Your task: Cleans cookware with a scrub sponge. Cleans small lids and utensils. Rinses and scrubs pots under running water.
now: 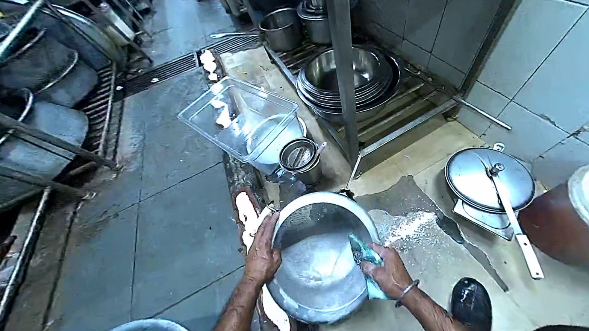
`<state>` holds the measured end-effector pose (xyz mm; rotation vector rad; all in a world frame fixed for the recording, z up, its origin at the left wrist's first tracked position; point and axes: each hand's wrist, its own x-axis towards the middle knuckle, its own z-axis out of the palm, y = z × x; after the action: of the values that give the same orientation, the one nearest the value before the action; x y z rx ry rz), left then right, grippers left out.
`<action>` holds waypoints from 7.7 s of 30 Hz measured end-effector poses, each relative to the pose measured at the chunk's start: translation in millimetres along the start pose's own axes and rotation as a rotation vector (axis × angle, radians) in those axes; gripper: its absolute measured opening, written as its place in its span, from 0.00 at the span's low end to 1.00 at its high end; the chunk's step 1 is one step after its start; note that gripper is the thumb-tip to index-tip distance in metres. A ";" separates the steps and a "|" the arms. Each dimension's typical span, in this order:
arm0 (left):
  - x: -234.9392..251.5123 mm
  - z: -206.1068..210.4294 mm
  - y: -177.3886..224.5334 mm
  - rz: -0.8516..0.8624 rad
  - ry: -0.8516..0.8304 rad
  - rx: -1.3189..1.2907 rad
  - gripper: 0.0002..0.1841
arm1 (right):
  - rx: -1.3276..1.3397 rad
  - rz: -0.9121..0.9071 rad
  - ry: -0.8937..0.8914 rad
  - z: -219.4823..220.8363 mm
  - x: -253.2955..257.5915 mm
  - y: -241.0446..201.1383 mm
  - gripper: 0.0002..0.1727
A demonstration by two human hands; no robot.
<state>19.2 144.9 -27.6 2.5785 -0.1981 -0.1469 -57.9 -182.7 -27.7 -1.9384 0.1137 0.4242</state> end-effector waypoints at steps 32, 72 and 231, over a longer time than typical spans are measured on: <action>6.2 115.1 147.0 -0.364 -0.542 0.049 0.23 | 0.245 0.327 0.279 -7.8 42.1 50.1 0.18; -33.9 1.6 59.9 -0.181 0.025 0.007 0.29 | -0.082 -0.712 0.046 63.1 50.2 -21.9 0.32; -18.7 10.1 101.3 -0.295 -0.028 0.163 0.30 | -0.383 -0.539 0.362 48.5 31.8 -6.2 0.24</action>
<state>-11.9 57.7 18.7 2.7567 0.1694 -0.2850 -38.2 -132.4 -49.9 -2.3000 -0.2724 -0.2860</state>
